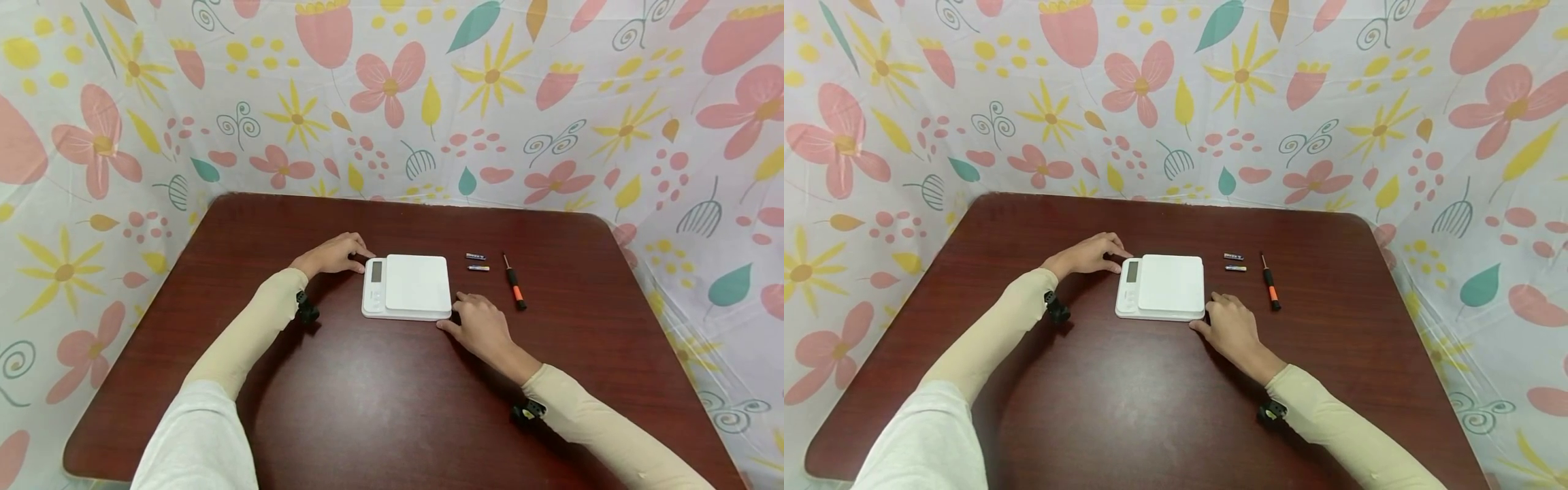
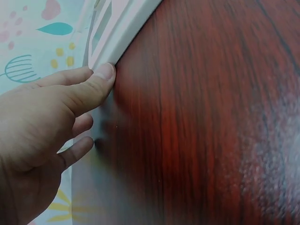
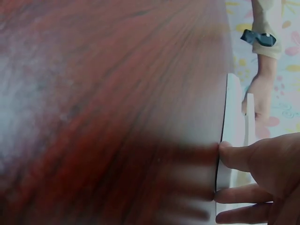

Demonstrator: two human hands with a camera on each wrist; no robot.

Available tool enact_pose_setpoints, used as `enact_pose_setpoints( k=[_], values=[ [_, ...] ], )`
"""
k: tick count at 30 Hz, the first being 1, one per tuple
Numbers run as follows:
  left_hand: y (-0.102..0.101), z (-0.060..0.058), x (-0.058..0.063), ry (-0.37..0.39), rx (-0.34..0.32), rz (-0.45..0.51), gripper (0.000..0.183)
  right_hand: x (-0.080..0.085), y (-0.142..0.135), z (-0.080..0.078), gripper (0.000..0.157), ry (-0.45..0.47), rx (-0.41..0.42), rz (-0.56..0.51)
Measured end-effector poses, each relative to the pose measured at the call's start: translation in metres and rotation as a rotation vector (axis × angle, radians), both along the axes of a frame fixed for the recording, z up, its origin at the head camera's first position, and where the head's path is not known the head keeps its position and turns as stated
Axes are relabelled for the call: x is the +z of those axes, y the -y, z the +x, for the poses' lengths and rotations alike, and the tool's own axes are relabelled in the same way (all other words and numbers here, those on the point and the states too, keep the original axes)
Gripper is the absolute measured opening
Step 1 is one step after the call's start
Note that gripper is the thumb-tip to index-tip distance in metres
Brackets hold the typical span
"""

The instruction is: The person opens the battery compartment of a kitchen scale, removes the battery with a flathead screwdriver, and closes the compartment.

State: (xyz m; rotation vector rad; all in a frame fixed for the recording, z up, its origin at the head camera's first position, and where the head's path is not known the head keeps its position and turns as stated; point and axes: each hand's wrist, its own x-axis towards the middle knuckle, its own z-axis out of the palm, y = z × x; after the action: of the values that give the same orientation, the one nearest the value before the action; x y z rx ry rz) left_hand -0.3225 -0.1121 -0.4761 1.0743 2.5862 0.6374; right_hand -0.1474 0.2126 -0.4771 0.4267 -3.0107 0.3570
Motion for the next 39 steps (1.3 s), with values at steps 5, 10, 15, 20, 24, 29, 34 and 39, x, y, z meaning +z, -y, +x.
enact_pose_setpoints(
  k=[5,10,15,20,24,29,34,39],
  values=[
    [0.002,0.0,-0.002,0.002,0.012,0.005,0.039,-0.003,0.001,-0.002,0.041,-0.038,0.024,-0.014],
    [0.003,0.001,-0.002,0.012,0.013,0.016,0.038,-0.003,0.003,-0.003,0.038,-0.042,0.034,-0.034],
    [0.002,0.004,0.0,0.013,0.02,0.032,0.036,-0.004,0.001,-0.006,0.036,-0.034,0.025,-0.055],
    [0.003,0.009,-0.001,0.004,0.038,0.056,0.033,-0.006,-0.002,-0.011,0.033,-0.045,0.025,-0.074],
    [0.007,0.013,-0.005,-0.02,0.049,0.074,0.033,-0.008,-0.006,-0.019,0.03,-0.061,0.042,-0.083],
    [0.011,0.021,-0.011,-0.057,0.066,0.113,0.031,-0.007,-0.012,-0.033,0.028,-0.033,0.061,-0.095],
    [0.016,0.031,-0.017,-0.085,0.097,0.133,0.03,-0.005,-0.016,-0.051,0.028,0.0,0.11,-0.1],
    [0.021,0.044,-0.02,-0.118,0.126,0.155,0.028,-0.003,-0.019,-0.068,0.027,0.006,0.198,-0.1]
  ],
)
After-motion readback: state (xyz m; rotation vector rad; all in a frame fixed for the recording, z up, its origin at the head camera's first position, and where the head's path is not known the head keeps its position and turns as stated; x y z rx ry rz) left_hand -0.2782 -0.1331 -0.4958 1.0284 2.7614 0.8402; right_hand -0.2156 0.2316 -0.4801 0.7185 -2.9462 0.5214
